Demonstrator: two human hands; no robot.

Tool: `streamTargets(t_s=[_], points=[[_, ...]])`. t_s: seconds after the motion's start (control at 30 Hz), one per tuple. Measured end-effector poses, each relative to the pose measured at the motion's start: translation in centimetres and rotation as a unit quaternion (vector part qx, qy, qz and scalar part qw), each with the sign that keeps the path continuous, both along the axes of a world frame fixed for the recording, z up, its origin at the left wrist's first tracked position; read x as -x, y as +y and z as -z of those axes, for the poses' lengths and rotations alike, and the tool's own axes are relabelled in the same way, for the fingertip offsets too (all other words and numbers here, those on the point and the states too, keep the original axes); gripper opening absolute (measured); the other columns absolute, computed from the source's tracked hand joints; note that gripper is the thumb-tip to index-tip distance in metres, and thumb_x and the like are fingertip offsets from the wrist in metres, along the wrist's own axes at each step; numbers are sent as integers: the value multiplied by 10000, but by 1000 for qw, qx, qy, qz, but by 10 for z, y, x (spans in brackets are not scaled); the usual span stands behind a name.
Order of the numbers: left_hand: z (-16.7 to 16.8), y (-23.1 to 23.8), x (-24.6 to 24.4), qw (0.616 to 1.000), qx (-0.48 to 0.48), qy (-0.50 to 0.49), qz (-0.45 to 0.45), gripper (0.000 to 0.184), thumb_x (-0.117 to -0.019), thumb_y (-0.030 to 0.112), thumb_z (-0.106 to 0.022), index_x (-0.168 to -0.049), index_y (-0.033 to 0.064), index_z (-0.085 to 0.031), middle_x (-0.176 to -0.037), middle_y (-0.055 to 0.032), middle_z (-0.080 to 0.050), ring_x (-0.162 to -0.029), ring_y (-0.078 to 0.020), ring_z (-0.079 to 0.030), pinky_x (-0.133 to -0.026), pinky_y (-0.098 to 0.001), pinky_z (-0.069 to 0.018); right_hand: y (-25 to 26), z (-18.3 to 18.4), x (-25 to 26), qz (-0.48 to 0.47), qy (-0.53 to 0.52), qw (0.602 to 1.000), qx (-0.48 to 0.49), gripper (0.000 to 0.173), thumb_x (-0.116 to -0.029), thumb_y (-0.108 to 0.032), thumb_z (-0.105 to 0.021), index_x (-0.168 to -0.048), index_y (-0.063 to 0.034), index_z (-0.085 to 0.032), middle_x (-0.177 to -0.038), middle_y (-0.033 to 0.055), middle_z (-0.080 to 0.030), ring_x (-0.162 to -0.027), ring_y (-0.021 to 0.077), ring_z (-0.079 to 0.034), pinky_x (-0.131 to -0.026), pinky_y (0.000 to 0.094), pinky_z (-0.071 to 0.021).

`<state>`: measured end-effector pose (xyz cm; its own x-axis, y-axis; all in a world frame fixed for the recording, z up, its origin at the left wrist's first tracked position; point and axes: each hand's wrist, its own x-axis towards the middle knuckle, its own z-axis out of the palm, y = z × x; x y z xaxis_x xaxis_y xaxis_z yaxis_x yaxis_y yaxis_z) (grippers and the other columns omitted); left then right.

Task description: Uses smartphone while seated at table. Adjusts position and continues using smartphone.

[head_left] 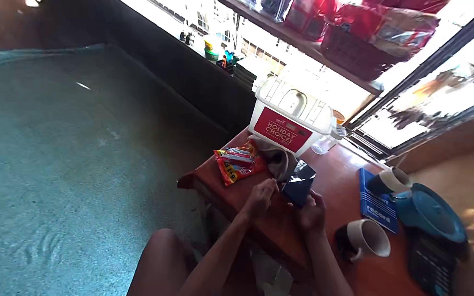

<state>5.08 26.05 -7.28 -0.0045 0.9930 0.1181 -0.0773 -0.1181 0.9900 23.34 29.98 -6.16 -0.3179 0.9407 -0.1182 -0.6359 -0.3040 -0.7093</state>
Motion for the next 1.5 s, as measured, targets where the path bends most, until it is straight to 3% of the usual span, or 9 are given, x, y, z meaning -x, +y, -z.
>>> streamTargets(t_s=[0.2, 0.37, 0.5, 0.87, 1.03, 1.13, 1.27, 1.37, 1.5], points=[[3, -13, 9, 961, -216, 141, -103, 211, -1010, 183, -557, -996, 26, -698, -1006, -103, -702, -941, -134, -676, -803, -263, -573, 10, 12, -9, -50, 97, 994, -6, 589, -862, -413, -693, -1400, -198, -583, -1366, 162, -628, -1251, 364, -612, -963, 571, -547], [-32, 24, 82, 862, -197, 433, -175, 558, -935, 595, -599, -1329, 201, -594, -1479, -158, -517, -1441, -388, -395, -1144, -577, -343, 10, 13, -9, -25, 127, 991, 17, 625, -865, -401, -681, -1460, -286, -533, -1428, 146, -592, -1314, 392, -560, -1028, 626, -483], [-43, 58, 115, 849, -9, 528, -19, 1214, -588, 552, -913, -1559, 40, -395, -1584, -334, -313, -1454, -588, -257, -1102, -803, -186, 4, 13, -10, 19, 144, 989, 10, 629, -866, -425, -670, -1470, -316, -528, -1446, 116, -585, -1323, 358, -562, -1027, 578, -502], [-82, 85, 122, 801, 252, 530, 123, 1031, -738, 278, -840, -1571, 38, -281, -1478, -265, -484, -1304, -438, -537, -1017, -624, -473, -44, -46, 42, 167, 27, 949, 268, 564, -1065, -413, -165, -1490, -125, -397, -1355, 119, -600, -1200, 257, -604, -964, 488, -520], [-100, 88, 147, 852, 390, 293, 190, 736, -872, 92, -692, -1499, -19, -324, -1217, -301, -603, -1039, -374, -640, -880, -539, -546, -84, -69, 65, 172, 63, 936, 299, 534, -1073, -394, -244, -1477, -92, -419, -1353, 130, -604, -1214, 241, -606, -1015, 470, -503], [-133, 78, 169, 853, 462, 106, 219, 188, -985, 173, -428, -1074, 55, -545, -738, -63, -650, -596, -133, -641, -526, -313, -554, -96, -84, 75, 202, 79, 931, 292, 507, -1079, -395, -263, -1409, -82, -488, -1264, 120, -650, -1146, 228, -641, -973, 438, -527], [-213, 66, 196, 812, 490, -76, 309, 273, -993, 319, -461, -1073, 100, -604, -917, -52, -698, -839, -131, -694, -735, -296, -600, -110, -104, 96, 278, 87, 936, 197, 548, -1069, -402, -203, -1339, -74, -549, -1191, 112, -703, -1075, 237, -690, -921, 420, -576], [-169, 108, 216, 746, 424, -194, 476, 461, -759, 474, -785, -1067, 132, -752, -980, -63, -760, -887, -160, -737, -769, -331, -615, -123, -134, 134, 410, 81, 898, 136, 539, -993, -465, -392, -1298, -53, -560, -1148, 112, -712, -1042, 231, -694, -893, 420, -588], [-174, 138, 197, 663, 457, -211, 553, 759, -780, 784, -620, -1192, 154, -718, -1092, -110, -738, -946, -224, -728, -762, -390, -617, -151, -156, 195, 491, 162, 855, -33, 824, -806, -713, -646, -1423, -180, -530, -1338, 146, -647, -1197, 349, -639, -982, 550, -545]])
